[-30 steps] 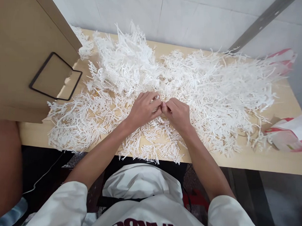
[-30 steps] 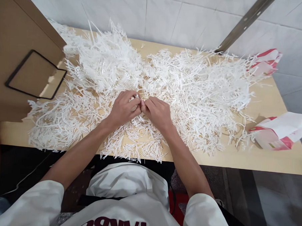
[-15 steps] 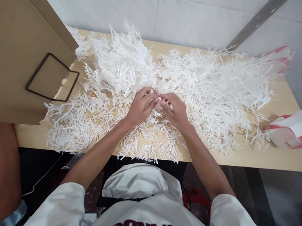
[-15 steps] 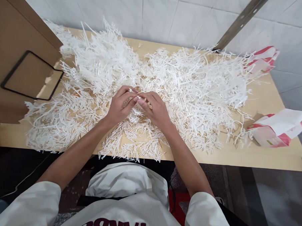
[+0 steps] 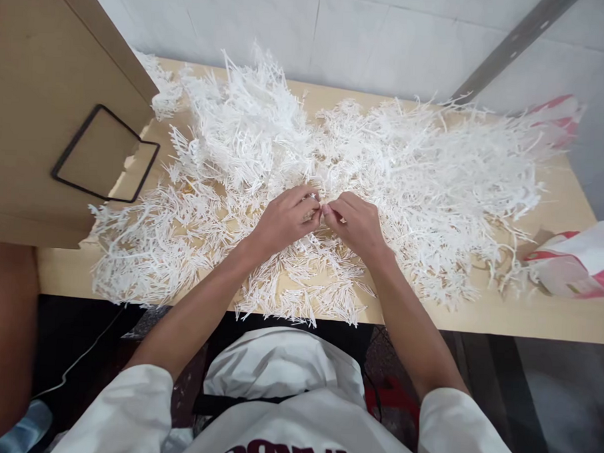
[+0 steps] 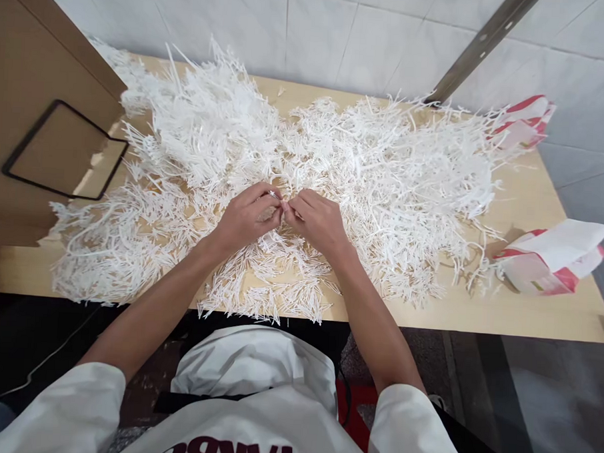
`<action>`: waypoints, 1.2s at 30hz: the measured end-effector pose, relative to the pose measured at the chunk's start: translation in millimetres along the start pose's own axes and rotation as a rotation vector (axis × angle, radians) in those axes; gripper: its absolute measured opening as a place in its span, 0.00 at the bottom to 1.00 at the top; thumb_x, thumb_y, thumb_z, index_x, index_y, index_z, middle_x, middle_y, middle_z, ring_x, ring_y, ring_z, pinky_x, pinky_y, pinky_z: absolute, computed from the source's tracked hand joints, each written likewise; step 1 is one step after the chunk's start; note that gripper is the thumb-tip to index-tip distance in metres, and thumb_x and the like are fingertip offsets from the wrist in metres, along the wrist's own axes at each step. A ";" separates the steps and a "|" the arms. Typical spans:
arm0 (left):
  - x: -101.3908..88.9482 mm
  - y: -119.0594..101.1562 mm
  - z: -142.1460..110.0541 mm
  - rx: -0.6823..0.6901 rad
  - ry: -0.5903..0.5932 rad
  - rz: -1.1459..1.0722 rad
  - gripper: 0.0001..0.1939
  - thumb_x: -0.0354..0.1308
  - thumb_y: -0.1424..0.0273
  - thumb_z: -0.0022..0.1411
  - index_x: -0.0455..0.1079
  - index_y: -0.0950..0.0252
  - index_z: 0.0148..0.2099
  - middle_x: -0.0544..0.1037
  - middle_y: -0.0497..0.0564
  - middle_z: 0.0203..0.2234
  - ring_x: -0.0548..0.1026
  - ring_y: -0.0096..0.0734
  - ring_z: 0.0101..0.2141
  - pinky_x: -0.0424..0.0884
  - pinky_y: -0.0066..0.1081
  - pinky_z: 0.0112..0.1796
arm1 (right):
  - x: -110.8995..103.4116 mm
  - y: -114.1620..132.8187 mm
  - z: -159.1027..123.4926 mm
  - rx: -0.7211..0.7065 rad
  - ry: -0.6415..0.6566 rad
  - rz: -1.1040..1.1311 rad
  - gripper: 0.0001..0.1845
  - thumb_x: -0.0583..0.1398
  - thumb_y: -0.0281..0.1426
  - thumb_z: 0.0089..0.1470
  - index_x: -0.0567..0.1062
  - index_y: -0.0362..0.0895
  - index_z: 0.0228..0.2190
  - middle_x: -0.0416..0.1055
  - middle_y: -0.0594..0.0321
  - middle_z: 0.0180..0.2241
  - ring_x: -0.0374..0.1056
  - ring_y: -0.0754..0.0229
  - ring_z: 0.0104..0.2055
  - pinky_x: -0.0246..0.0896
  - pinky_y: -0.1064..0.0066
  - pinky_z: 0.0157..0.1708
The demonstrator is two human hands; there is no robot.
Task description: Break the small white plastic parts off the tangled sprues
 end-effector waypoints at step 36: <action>3.3 19.0 2.5 -0.192 0.110 -0.396 0.10 0.49 0.63 0.66 0.68 0.61 0.42 0.69 0.50 0.36 0.69 0.28 0.39 0.68 0.31 0.40 | 1.7 -13.3 -3.7 0.175 -0.042 0.233 0.06 0.55 0.31 0.60 0.67 0.44 0.31 0.65 0.67 0.26 0.60 0.69 0.27 0.56 0.75 0.27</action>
Point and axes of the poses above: each hand's wrist, its own z-axis towards the middle knuckle, its own x-axis out of the palm, y = z × x, the point moved 8 cm from there along z, towards the middle knuckle
